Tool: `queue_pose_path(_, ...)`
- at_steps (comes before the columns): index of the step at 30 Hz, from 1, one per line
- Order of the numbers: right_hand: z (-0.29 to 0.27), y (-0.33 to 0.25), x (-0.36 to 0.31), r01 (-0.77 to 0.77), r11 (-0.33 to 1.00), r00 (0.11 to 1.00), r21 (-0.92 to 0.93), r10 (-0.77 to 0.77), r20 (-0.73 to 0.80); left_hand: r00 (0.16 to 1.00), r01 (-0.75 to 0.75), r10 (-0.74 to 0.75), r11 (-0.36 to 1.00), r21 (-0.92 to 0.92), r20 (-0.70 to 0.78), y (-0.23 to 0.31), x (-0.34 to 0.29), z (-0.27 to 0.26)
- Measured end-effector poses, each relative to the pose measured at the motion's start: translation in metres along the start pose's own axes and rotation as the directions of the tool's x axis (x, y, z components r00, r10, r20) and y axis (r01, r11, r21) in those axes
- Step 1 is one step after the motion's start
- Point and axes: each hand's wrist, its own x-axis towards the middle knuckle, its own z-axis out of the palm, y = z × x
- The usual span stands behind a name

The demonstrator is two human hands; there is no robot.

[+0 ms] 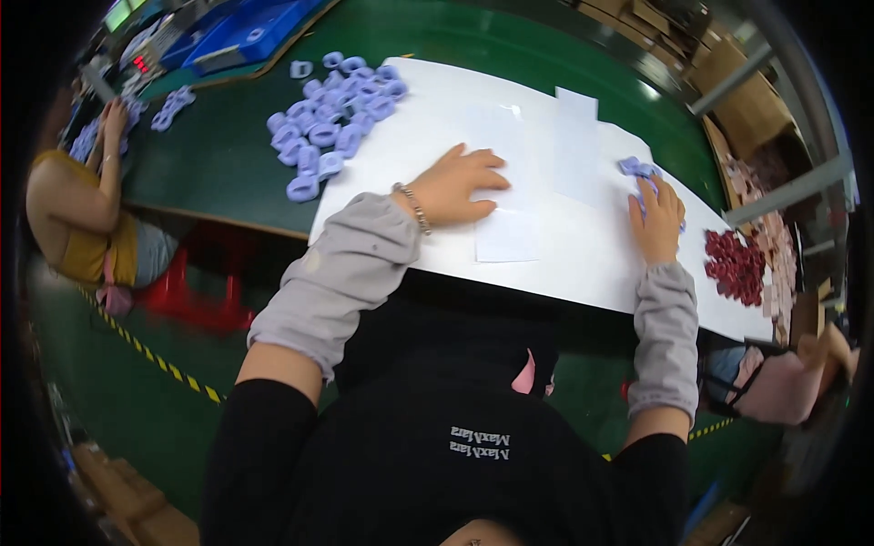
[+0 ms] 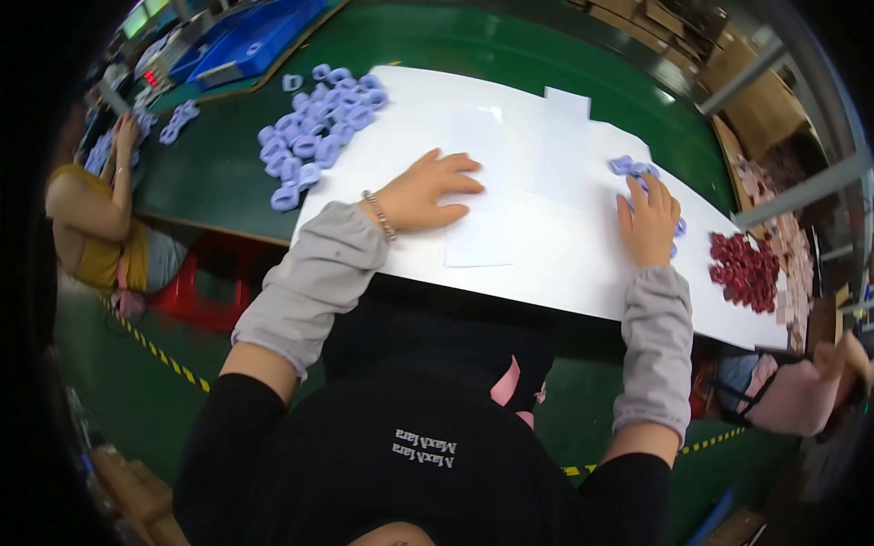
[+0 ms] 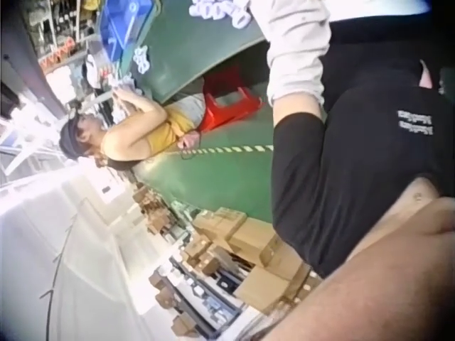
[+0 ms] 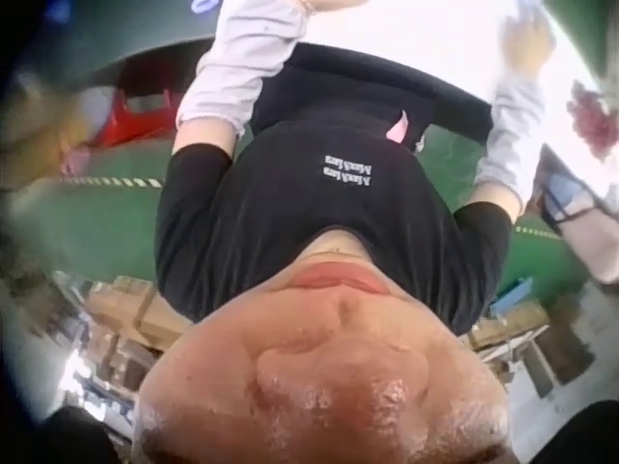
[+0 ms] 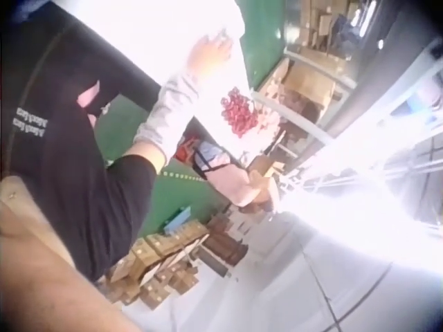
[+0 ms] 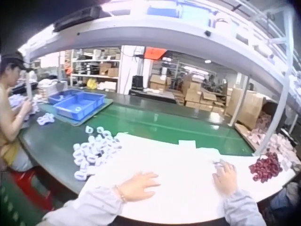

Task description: Packaging small blue electronic components into individual plastic bags at a production line.

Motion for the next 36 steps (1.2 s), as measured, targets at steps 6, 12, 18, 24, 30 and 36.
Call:
queue_pose_path(6, -0.018, -0.066, 0.008, 0.095, 0.964, 0.992, 0.249, -0.111, 0.053, 0.984, -0.100, 0.096, 0.995, -0.021, -0.149, 0.001, 0.008, 0.002)
queue_pose_path(12, -0.006, -0.095, 0.037, 0.079, 0.855, 0.983, 0.512, -0.153, 0.104, 0.760, -0.040, 0.106, 0.992, 0.117, -0.641, 0.001, -0.016, -0.027)
queue_pose_path(18, 0.017, -0.112, 0.066, 0.102, 0.672, 0.969, 0.733, -0.234, 0.080, 0.682, 0.654, -0.306, 0.661, 0.367, -0.664, -0.009, -0.121, -0.077)
queue_pose_path(24, 0.026, -0.133, 0.078, 0.115, 0.506, 0.972, 0.855, -0.237, 0.009, 0.823, 0.491, -0.306, 0.806, 0.329, -0.479, -0.013, -0.091, -0.091)
queue_pose_path(30, 0.022, -0.126, 0.066, -0.197, 0.234, 0.962, 0.952, -0.143, 0.234, 0.978, -0.013, 0.047, 0.986, 0.166, -0.205, 0.015, 0.026, -0.036)
queue_pose_path(36, 0.036, -0.123, 0.061, -0.513, -0.014, 0.853, 0.858, -0.118, 0.508, 0.955, 0.004, -0.134, 0.899, -0.439, -0.266, 0.006, 0.068, 0.001)
